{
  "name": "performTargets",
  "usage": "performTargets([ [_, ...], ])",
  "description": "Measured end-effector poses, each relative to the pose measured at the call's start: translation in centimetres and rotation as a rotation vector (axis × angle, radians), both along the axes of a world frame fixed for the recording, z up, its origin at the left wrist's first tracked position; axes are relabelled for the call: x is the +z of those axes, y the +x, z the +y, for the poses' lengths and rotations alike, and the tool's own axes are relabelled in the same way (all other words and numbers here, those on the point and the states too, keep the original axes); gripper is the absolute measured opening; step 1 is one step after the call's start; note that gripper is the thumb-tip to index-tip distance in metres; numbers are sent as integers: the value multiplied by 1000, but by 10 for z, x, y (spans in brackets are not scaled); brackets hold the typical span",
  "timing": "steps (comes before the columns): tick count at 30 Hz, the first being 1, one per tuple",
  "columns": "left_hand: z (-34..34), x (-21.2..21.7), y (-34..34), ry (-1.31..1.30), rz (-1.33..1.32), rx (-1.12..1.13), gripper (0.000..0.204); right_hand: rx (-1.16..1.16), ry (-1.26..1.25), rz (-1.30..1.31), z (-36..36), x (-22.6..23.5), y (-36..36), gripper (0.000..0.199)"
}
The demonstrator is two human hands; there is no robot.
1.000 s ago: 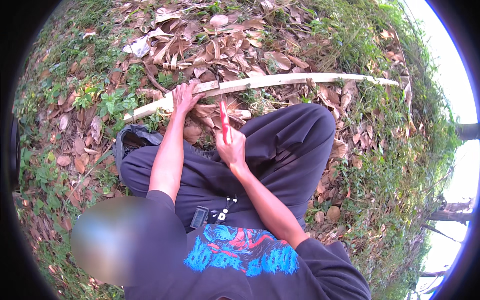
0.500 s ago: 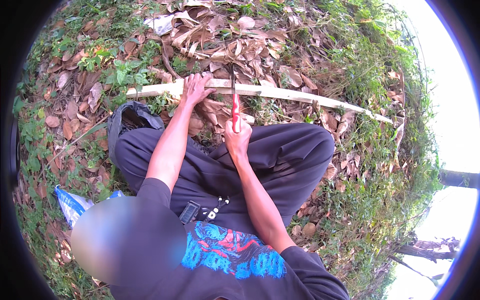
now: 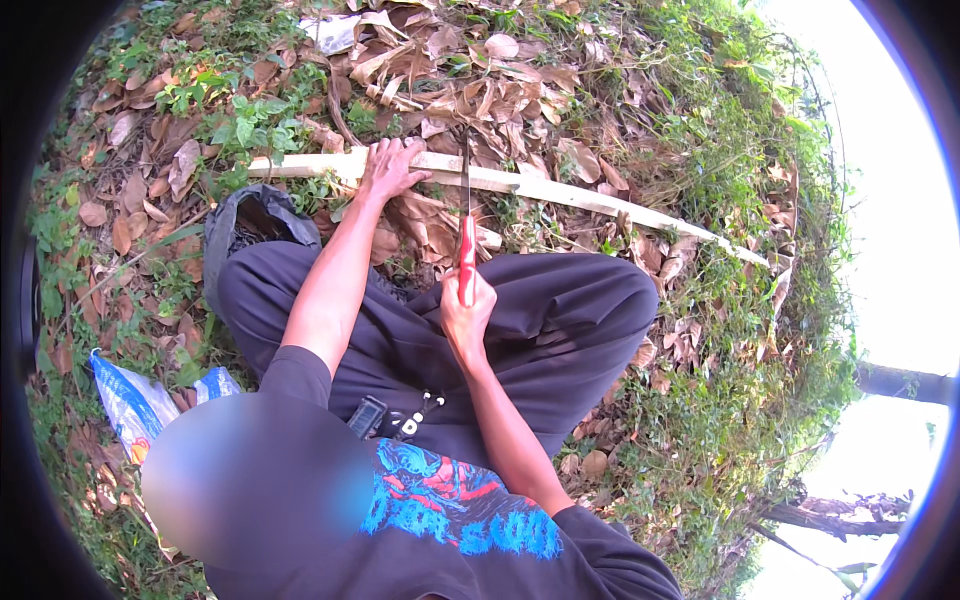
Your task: The person sits on the ground and uses a red hand saw to cut a long, thin piece of light-colored wood. They hold the wood steady with their left hand and saw back and forth with their right hand, gradually cutting through the material.
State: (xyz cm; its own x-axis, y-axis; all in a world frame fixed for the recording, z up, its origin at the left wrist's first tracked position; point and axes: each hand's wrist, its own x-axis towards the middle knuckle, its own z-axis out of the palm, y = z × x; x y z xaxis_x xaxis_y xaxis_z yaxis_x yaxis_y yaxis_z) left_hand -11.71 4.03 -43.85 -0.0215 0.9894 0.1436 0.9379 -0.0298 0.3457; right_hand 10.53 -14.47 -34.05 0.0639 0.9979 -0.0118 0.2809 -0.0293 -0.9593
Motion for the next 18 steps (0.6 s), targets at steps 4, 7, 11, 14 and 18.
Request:
performTargets([
  [4,1,2,3,-17,-10,-6,63,-25,44,2,33,-3,-8,15],
  [7,-2,1,3,-23,3,-4,62,-35,-10,-13,16,10,-7,15],
  [11,-4,-1,3,-32,-11,-6,62,-20,-173,29,-44,40,-2,13],
  [14,-3,0,3,19,-23,3,62,-24,-143,40,-41,36,1,12],
  [18,-2,2,1,0,-6,0,60,-50,-24,-114,14,17,-14,12],
])
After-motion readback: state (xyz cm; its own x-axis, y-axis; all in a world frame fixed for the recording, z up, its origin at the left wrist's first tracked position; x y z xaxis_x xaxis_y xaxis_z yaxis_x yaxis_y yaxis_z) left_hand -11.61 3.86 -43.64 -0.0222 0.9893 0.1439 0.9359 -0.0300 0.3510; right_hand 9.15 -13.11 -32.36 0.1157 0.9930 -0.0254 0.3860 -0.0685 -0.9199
